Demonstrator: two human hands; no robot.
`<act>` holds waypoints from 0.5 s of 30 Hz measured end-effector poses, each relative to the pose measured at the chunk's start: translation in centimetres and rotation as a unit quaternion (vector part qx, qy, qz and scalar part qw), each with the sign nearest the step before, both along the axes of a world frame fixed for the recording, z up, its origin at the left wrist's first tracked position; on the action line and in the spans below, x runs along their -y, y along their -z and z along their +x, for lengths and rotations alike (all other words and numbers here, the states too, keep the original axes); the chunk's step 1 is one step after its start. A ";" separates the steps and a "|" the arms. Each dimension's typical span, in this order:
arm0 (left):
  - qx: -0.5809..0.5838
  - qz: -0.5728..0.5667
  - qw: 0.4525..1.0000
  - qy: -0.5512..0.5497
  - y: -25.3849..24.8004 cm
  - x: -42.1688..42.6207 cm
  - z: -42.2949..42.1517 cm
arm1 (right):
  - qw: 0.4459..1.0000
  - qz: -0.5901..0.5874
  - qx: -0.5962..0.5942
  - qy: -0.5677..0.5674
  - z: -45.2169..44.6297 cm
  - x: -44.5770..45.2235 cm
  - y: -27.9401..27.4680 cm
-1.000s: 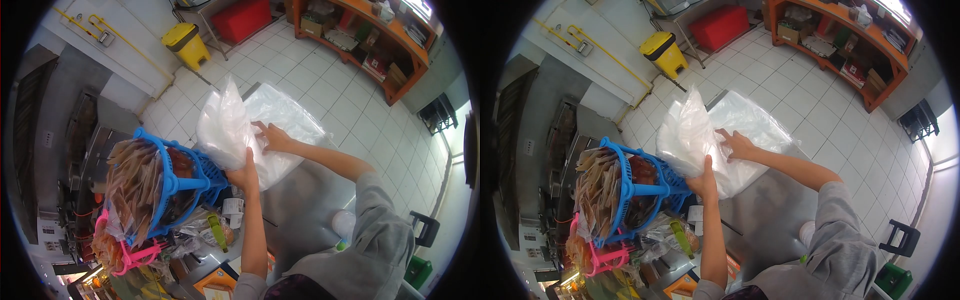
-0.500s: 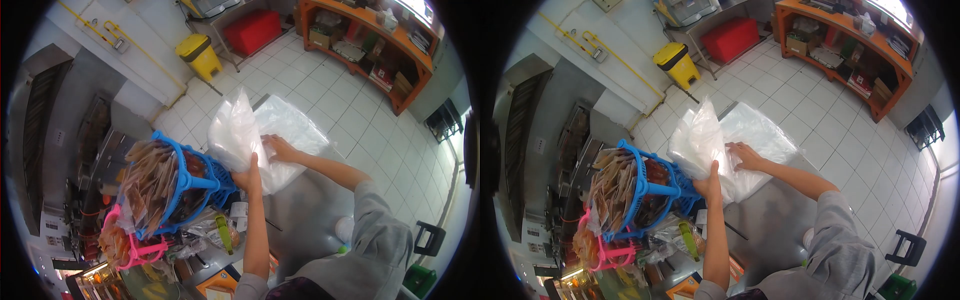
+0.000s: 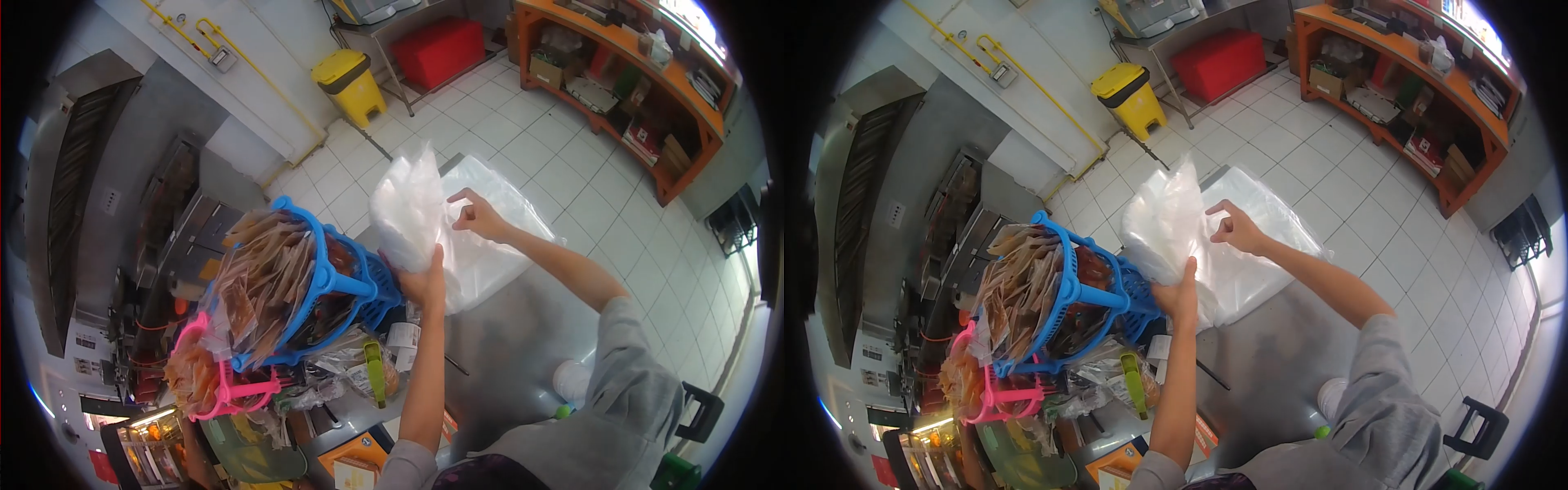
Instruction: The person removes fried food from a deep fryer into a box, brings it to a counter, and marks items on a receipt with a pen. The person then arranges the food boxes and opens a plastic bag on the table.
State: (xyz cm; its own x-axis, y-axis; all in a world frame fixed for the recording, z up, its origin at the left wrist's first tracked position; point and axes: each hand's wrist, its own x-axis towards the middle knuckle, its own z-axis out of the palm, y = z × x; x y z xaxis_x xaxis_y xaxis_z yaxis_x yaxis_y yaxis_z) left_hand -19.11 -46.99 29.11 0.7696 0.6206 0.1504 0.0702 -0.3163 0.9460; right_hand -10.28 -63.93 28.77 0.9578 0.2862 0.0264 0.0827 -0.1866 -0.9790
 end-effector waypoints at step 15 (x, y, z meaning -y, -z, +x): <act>-0.190 0.379 0.879 0.218 2.1 6.4 -3.1 | 0.890 0.225 0.384 -0.101 -9.3 -1.8 -42.1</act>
